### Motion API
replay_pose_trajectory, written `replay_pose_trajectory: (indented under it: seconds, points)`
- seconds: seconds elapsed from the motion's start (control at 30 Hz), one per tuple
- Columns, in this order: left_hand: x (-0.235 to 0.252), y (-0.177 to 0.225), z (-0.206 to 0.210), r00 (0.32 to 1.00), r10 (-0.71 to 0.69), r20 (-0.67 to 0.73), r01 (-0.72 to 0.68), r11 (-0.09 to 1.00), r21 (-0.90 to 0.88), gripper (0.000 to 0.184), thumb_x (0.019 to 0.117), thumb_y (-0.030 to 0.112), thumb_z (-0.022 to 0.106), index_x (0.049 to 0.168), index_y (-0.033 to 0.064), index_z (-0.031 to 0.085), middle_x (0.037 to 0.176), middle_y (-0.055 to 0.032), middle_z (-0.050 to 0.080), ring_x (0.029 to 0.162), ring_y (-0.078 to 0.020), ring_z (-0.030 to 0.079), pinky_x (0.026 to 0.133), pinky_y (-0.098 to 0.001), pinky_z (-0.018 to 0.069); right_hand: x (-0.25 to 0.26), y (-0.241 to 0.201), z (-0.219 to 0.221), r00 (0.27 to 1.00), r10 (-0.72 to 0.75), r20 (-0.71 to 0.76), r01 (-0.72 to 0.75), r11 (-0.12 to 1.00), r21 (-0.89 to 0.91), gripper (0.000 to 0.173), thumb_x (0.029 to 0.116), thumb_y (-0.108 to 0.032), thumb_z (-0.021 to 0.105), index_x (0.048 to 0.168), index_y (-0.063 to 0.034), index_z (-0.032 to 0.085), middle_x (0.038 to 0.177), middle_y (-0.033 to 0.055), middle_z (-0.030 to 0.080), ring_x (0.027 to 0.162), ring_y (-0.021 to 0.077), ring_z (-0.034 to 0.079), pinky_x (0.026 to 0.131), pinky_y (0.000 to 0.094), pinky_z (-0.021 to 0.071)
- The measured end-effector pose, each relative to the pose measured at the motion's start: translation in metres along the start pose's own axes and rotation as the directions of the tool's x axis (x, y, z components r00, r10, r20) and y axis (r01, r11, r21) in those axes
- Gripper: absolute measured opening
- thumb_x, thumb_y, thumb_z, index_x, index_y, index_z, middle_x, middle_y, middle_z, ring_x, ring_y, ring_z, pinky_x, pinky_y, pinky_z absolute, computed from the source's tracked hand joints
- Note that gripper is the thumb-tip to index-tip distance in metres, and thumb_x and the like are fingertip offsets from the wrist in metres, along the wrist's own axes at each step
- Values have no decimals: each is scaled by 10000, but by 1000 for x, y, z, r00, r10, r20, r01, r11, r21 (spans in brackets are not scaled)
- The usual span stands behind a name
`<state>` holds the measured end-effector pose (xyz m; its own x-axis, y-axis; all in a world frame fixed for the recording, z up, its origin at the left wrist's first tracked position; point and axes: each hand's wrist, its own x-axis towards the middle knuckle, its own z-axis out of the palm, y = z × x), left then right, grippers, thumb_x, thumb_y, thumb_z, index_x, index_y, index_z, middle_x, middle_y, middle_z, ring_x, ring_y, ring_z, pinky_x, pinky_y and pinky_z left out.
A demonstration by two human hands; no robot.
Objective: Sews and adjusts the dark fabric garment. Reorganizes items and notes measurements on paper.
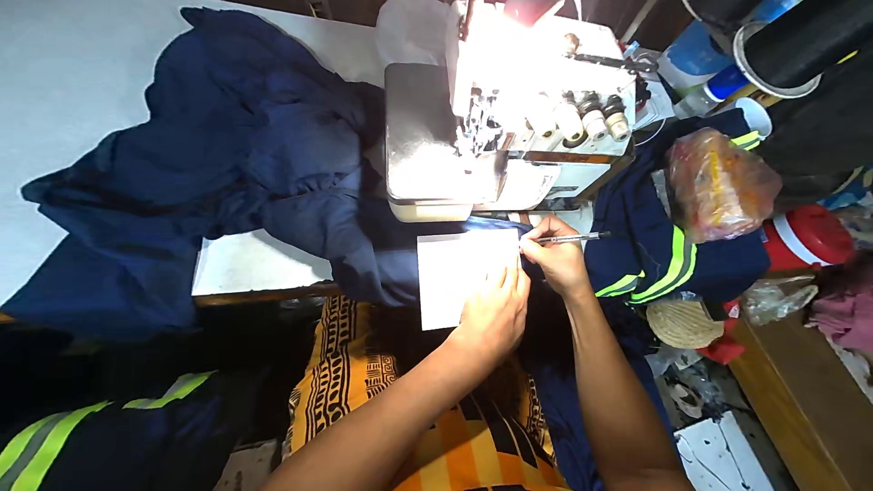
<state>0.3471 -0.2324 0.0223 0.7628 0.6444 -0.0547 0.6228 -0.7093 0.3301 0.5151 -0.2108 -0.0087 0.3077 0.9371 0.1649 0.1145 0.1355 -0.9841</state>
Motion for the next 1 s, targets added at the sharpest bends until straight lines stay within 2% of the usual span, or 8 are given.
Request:
replay_pose_trajectory:
  seconds: [0.23, 0.33, 0.43, 0.53, 0.7, 0.8, 1.0]
  points:
    - [0, 0, -4, 999, -7, 46, 7, 1000, -4, 464, 1060, 109, 340, 1484, -32, 462, 1611, -185, 389, 1445, -326, 448, 1120, -481, 409, 0, -1, -2, 999, -34, 32, 36, 998, -44, 210, 745, 58, 741, 760, -113, 620, 692, -22, 656, 568, 50, 580, 541, 206, 504]
    - [1, 1, -6, 997, -11, 75, 11, 1000, 2, 470, 1063, 113, 334, 1500, -18, 447, 1624, -178, 369, 1454, -324, 435, 1123, -482, 402, 0, 1, -2, 1000, -27, -2, 27, 1000, -8, 205, 750, 66, 718, 775, -114, 622, 683, -14, 662, 559, 58, 584, 535, 213, 503]
    - [1, 1, -8, 995, -14, 97, 14, 1000, -2, 471, 1062, 104, 328, 1502, -24, 439, 1614, -177, 384, 1444, -328, 442, 1117, -484, 401, -2, 1, 1, 999, -53, -12, 52, 997, -51, 206, 745, 44, 714, 776, -129, 608, 698, -35, 653, 577, 47, 587, 547, 207, 512]
    - [2, 2, -10, 991, -25, 134, 26, 1000, -5, 475, 1067, 99, 324, 1516, -29, 413, 1639, -177, 339, 1471, -328, 405, 1140, -491, 377, -1, -1, 0, 998, -62, 8, 62, 995, -73, 201, 740, 49, 722, 753, -120, 613, 695, -27, 657, 575, 53, 592, 543, 211, 514]
    - [2, 1, -7, 996, -17, 82, 18, 1000, -11, 465, 1065, 106, 341, 1499, -22, 448, 1624, -179, 368, 1449, -331, 440, 1116, -493, 409, -1, 0, -2, 999, -42, 0, 42, 999, -32, 186, 761, 40, 706, 770, -121, 613, 691, -17, 663, 568, 61, 592, 541, 221, 510]
    - [2, 1, -8, 995, -20, 97, 21, 1000, -10, 470, 1068, 102, 338, 1513, -19, 432, 1629, -180, 360, 1457, -328, 432, 1132, -497, 398, -1, 3, -3, 999, -30, -18, 31, 999, 22, 191, 760, 62, 691, 785, -115, 623, 685, -9, 669, 552, 63, 585, 527, 216, 500]
    - [1, 1, -4, 999, -5, 46, 4, 1000, 18, 455, 1058, 100, 354, 1477, -34, 470, 1601, -185, 404, 1427, -329, 467, 1098, -486, 422, -1, 0, -2, 998, -67, 8, 67, 996, -66, 196, 746, 45, 704, 751, -125, 607, 688, -29, 651, 581, 51, 593, 545, 210, 509]
